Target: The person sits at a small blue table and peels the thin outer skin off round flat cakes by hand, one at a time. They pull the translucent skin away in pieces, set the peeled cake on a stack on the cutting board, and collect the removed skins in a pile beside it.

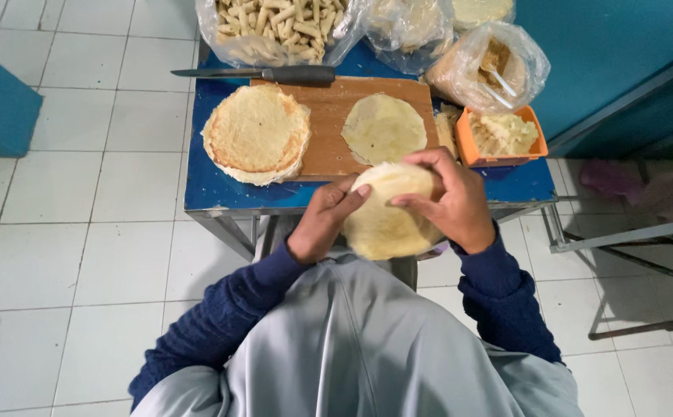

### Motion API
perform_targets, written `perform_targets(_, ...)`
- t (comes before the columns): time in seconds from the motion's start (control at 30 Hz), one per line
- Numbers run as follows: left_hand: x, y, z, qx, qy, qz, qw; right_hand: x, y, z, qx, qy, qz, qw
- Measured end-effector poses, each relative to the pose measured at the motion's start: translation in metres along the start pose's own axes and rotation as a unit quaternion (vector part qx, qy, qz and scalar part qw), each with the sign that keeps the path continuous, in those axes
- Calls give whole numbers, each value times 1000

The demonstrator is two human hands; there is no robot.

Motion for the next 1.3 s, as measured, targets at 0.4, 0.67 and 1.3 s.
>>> perform_targets(0.4, 0, 6, 41, 140, 263, -11, 954, -4, -26, 10, 7, -66, 116, 991)
perform_targets(0.67, 5, -1, 29, 243, 390, 189, 867, 25, -36, -70, -166, -265, 164, 936)
perform_targets(1.3, -33, -10, 64, 174, 385, 303, 854, 11, 45, -75, -230, -215, 284, 906)
Point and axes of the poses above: each hand's wrist, its own y-axis towards the middle knuckle, its own x-axis out of the palm, z = x × y, the point moved 9 cm from there along y, towards the middle knuckle, and after that the axes turned 6 degrees about x, right-handed, at the moved point
